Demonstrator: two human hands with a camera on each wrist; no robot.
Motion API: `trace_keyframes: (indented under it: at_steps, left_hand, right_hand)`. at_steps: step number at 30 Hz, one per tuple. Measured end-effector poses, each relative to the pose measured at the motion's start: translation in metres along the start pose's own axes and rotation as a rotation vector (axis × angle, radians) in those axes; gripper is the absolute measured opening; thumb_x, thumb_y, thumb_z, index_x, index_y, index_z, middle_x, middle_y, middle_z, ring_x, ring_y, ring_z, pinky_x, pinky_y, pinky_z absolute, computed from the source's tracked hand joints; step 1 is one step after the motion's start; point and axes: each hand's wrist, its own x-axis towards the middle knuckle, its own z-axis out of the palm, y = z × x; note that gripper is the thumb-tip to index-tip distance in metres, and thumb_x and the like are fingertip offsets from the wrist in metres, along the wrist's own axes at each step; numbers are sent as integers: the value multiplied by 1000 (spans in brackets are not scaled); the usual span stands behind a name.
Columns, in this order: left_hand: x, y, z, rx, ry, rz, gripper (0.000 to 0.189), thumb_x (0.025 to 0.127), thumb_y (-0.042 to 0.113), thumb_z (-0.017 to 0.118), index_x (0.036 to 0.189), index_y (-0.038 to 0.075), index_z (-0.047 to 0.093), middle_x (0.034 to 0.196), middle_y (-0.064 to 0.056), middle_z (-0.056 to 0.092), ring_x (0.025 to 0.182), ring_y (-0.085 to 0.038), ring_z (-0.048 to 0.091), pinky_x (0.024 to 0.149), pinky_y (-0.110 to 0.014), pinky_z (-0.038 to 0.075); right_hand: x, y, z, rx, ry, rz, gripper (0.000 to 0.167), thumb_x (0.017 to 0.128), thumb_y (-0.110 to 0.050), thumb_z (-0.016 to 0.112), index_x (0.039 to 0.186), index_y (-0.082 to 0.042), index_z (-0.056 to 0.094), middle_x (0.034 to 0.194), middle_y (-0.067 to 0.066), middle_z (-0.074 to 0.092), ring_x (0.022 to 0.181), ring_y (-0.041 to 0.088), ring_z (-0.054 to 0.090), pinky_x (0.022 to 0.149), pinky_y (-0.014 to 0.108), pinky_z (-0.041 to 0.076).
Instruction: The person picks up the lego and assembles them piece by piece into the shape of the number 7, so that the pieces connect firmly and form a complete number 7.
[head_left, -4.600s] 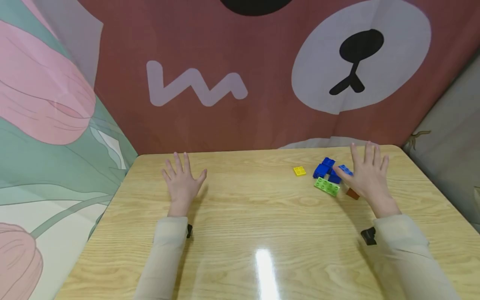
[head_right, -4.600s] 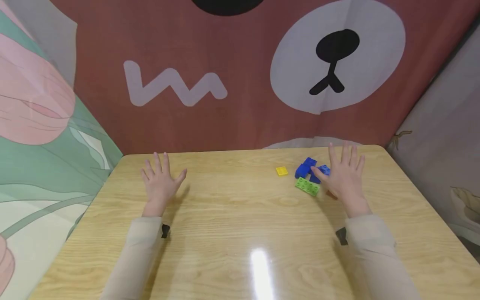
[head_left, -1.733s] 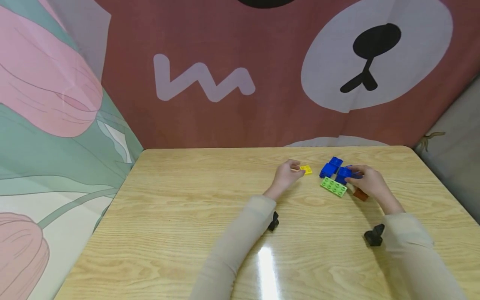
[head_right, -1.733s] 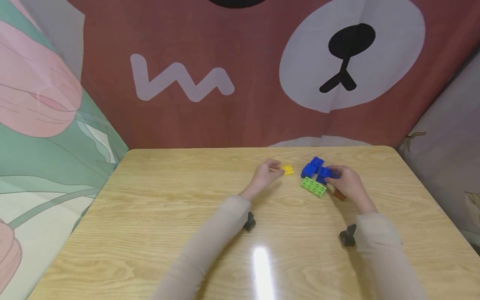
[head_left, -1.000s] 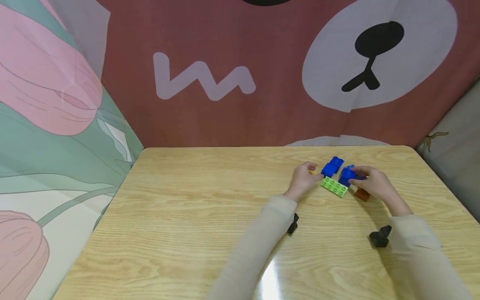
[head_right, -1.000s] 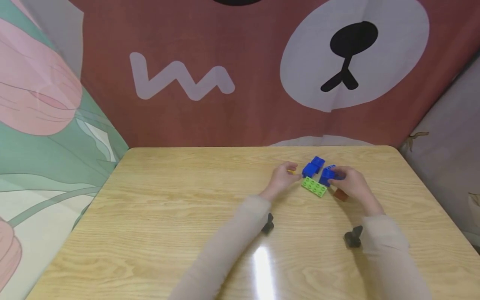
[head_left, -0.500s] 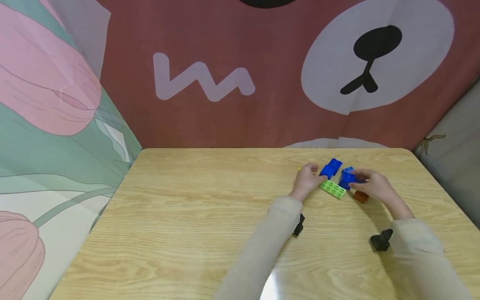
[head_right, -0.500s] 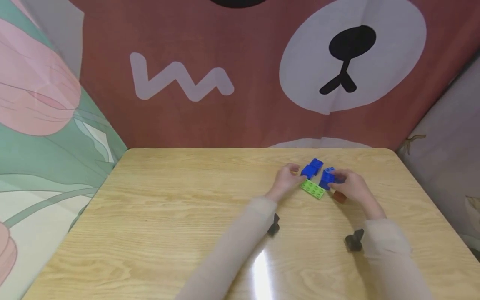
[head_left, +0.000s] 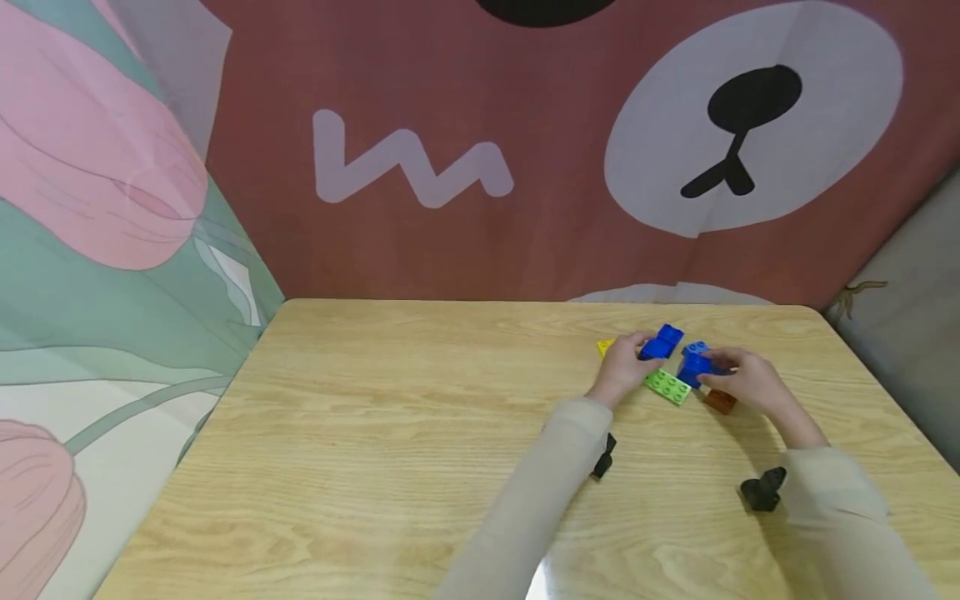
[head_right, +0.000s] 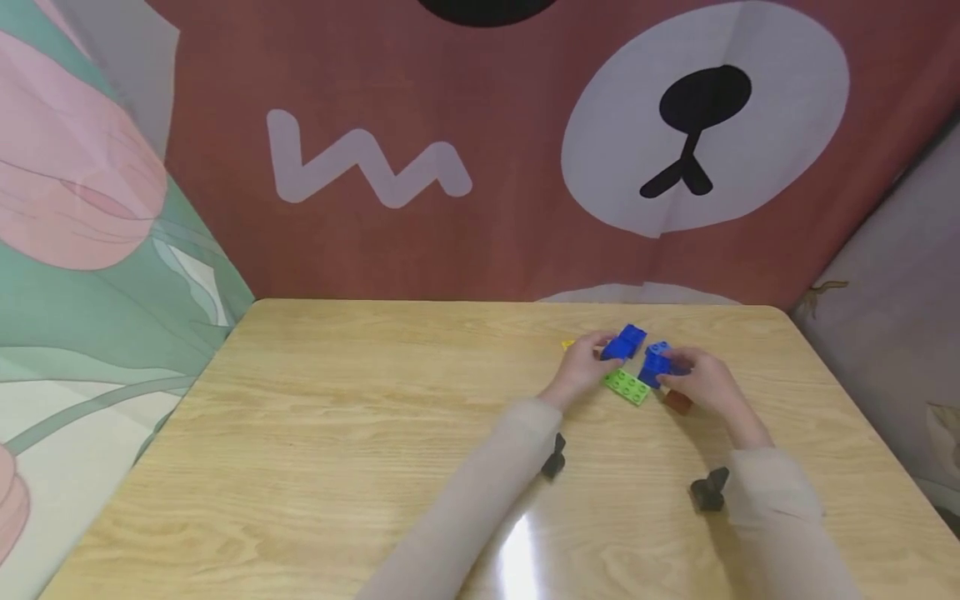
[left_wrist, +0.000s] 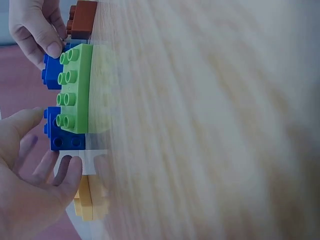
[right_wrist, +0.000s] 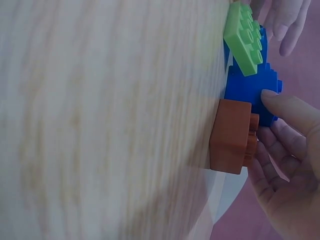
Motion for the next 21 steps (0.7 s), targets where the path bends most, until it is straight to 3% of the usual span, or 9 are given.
trace_keyframes:
  at_steps: [4, 8, 12, 16, 21]
  left_hand:
    - [2, -2, 0, 92, -51, 67, 40, 92, 21, 64, 132, 22, 59, 134, 2, 58, 125, -11, 53, 103, -18, 43]
    - [3, -3, -1, 183, -109, 77, 39, 95, 24, 60, 134, 24, 56, 139, 1, 54, 128, -11, 50, 105, -19, 42]
    - [2, -3, -3, 361, -163, 105, 40, 99, 28, 53, 138, 29, 51, 145, 3, 48, 133, -10, 46, 107, -20, 40]
    - [3, -3, -6, 501, -193, 124, 41, 100, 32, 50, 140, 35, 47, 148, 7, 44, 135, -8, 43, 109, -21, 39]
    - [3, -2, -10, 590, -197, 134, 42, 97, 38, 54, 138, 37, 49, 147, 10, 45, 134, -7, 45, 107, -21, 42]
  right_hand:
    - [-1, 0, 0, 4, -2, 13, 60, 92, -32, 62, 130, 13, 48, 125, 39, 50, 112, 51, 49, 89, 57, 48]
    - [-2, -2, 0, 9, -7, 19, 60, 92, -32, 62, 130, 13, 47, 126, 39, 49, 112, 51, 49, 88, 57, 48]
    - [-3, -4, 1, 9, -12, 23, 60, 92, -31, 62, 131, 12, 47, 127, 39, 48, 113, 51, 48, 88, 57, 48]
    - [-3, -4, 0, 5, -16, 35, 60, 92, -32, 62, 131, 12, 47, 128, 39, 48, 114, 51, 48, 90, 58, 47]
    - [-2, -3, -1, 6, -22, 48, 60, 93, -32, 61, 132, 12, 46, 129, 39, 47, 115, 51, 47, 91, 58, 47]
